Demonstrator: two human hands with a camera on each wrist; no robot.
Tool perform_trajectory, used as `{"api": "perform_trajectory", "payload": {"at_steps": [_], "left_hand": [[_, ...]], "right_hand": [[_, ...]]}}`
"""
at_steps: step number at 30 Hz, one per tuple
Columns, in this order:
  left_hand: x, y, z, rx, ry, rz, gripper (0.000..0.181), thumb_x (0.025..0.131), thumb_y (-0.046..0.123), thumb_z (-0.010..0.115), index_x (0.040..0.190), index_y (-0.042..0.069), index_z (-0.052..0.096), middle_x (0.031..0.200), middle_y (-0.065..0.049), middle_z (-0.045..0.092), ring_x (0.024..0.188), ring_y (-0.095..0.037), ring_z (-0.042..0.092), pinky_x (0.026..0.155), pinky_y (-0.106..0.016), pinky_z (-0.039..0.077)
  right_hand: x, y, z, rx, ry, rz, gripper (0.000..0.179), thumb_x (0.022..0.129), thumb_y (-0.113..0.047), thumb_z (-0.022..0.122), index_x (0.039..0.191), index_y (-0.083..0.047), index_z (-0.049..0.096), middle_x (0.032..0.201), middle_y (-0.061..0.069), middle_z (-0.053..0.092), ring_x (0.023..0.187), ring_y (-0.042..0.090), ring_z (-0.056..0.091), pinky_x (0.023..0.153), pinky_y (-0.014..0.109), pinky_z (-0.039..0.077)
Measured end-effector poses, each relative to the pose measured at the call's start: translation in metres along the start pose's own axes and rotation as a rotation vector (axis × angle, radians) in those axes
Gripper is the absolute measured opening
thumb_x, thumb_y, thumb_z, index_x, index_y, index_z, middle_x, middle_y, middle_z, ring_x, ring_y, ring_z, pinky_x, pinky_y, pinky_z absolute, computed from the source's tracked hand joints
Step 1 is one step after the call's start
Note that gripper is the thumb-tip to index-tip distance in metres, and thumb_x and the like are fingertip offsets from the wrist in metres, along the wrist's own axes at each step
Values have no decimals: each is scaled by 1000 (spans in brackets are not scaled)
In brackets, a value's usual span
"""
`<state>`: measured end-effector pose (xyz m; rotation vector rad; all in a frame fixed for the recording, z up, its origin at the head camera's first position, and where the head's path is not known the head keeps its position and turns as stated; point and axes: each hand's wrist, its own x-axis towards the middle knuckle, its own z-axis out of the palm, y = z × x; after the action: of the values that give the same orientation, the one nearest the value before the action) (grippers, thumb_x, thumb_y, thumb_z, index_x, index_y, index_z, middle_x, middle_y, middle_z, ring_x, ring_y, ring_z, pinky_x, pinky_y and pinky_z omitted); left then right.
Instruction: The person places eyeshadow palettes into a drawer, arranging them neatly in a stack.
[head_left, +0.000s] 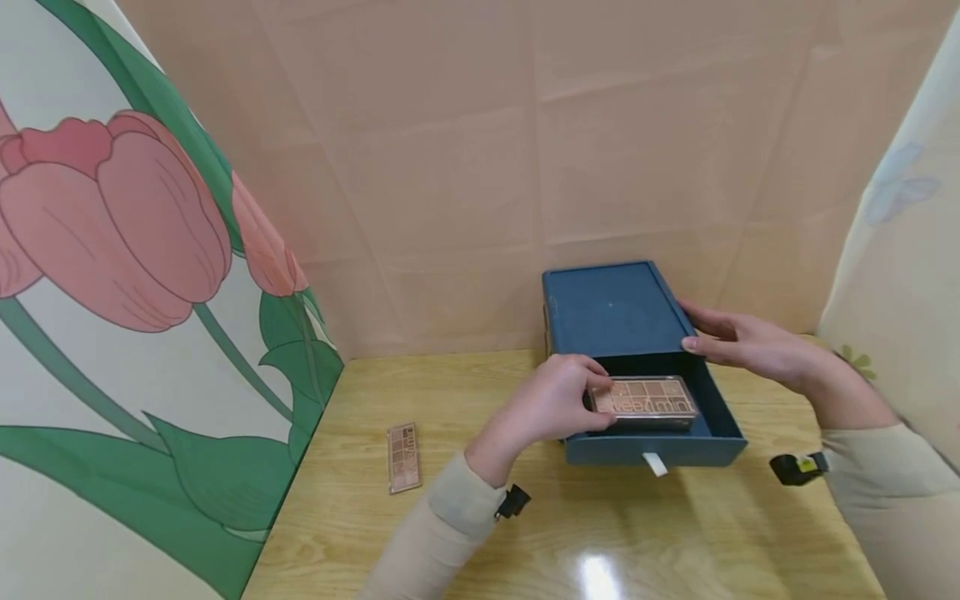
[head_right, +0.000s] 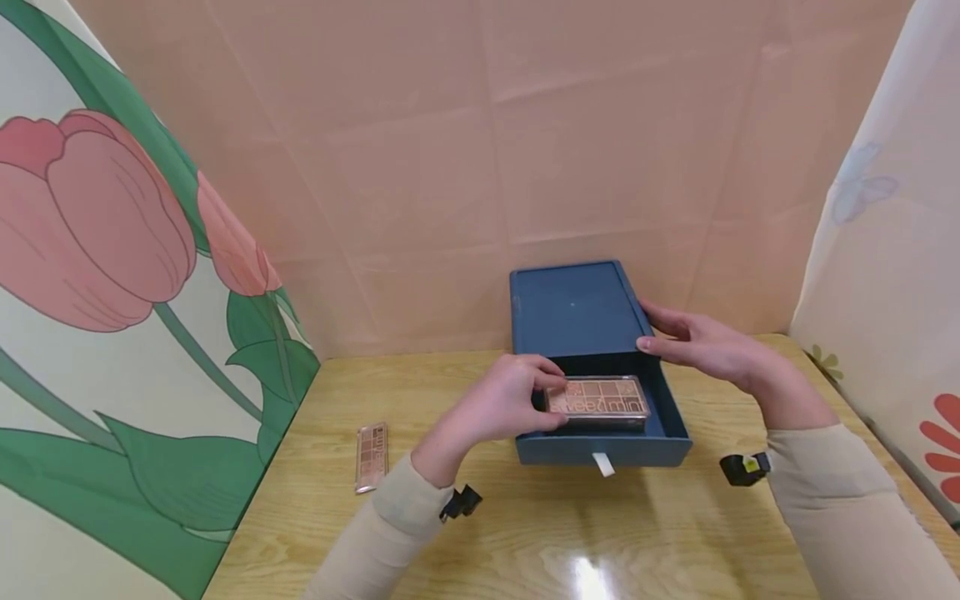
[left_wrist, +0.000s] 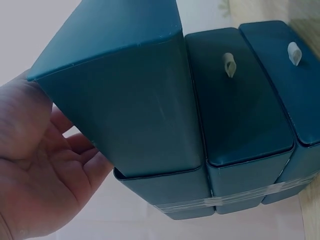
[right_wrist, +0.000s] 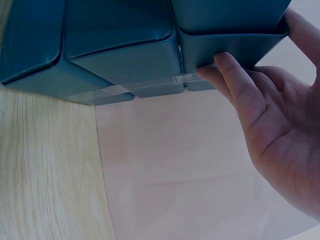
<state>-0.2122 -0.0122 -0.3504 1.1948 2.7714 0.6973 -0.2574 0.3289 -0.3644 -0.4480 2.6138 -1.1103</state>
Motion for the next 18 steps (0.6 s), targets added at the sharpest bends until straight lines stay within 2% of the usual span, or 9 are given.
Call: {"api": "perform_trajectory", "payload": {"at_steps": [7, 11, 15, 18], "left_hand": [[-2, 0, -1, 23, 31, -17, 43, 93, 31, 87, 131, 12, 78, 142, 2, 69, 131, -11, 62, 103, -17, 49], [-5, -2, -3, -8, 48, 3, 46, 94, 29, 86, 134, 11, 76, 144, 0, 67, 129, -12, 63, 98, -15, 50], [-9, -5, -3, -94, 79, 15, 48, 96, 30, 84, 139, 12, 73, 145, 0, 66, 131, -13, 62, 97, -15, 50], [-13, -10, 2, -192, 160, 35, 45, 97, 29, 83, 138, 13, 74, 142, 2, 67, 132, -11, 60, 102, -17, 49]], "right_hand": [[1, -1, 1, -5, -2, -1, 84, 113, -44, 54, 173, -13, 5, 171, 36, 15, 148, 59, 35, 110, 64, 45], [1, -1, 0, -15, 2, -1, 83, 113, -44, 54, 173, -13, 6, 171, 36, 16, 147, 58, 37, 109, 60, 48], [1, 0, -1, -18, 0, -1, 83, 113, -43, 54, 173, -12, 5, 171, 36, 16, 147, 58, 37, 108, 56, 50], [2, 0, -3, -16, -2, -3, 83, 113, -43, 54, 173, -13, 5, 171, 36, 16, 147, 58, 37, 105, 42, 55]]}}
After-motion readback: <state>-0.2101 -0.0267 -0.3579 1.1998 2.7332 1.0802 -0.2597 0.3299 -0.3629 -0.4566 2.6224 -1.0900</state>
